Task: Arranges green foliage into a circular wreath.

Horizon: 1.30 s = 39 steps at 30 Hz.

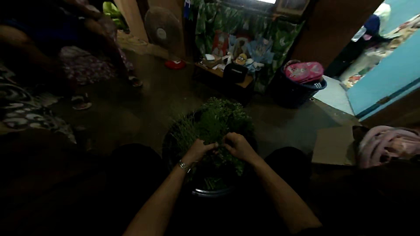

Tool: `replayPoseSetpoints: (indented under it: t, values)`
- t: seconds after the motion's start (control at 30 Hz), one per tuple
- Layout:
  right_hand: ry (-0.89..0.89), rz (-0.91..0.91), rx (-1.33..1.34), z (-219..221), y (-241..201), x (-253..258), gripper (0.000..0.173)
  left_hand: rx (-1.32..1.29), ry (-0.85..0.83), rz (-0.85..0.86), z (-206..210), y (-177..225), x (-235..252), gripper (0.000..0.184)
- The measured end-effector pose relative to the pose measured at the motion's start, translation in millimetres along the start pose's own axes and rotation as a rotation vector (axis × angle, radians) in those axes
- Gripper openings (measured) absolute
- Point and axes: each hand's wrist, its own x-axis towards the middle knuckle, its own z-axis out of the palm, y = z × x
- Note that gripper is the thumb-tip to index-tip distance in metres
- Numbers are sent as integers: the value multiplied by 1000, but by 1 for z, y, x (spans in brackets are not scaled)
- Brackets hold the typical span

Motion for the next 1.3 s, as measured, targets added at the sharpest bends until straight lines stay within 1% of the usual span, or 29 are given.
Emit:
replayPoseSetpoints:
  t: [0.07,0.1,0.2,0.3,0.37,0.43,0.47,0.57,0.67,0.73,0.83,0.9,1.0,1.3]
  values:
    - [-50,-17,6,0,0,1,32,192,-23,-26,-1,4,-1,20]
    - [-73,-33,10,-1,-1,1,32,242,-29,-25,0,4,-1,21]
    - [-109,-76,-31,0,-3,1,23,277,-33,-19,0,3,0,21]
    - [-156,-68,-56,-3,-2,2,22,361,-39,-30,-2,5,-1,30]
    - [-165,-75,-49,-2,-1,1,24,383,-52,-13,-3,4,-1,29]
    - [-143,-80,-48,-2,-1,0,24,360,-66,-11,-3,5,-1,27]
    - [-130,-80,-49,-3,-2,0,23,301,-70,-11,-2,5,0,25]
    - [-79,-61,-10,-4,-3,-1,22,-30,-81,-24,1,1,0,14]
    - [-64,-49,24,-4,-2,-1,21,-160,-77,-31,1,-1,0,14]
    - [-92,-33,29,-4,-2,-1,21,-166,-83,-19,0,-4,1,15]
    - [-86,-15,18,-3,-3,-2,21,-158,-85,-14,0,-6,2,14]
    - [-72,4,15,-5,-5,-3,20,-93,-78,-37,0,-2,0,11]
    - [-89,7,3,-6,-4,-3,21,72,-98,-75,-1,2,-2,17]
    - [-84,-51,-107,-3,-3,-3,22,28,-87,-25,2,-1,-1,13]
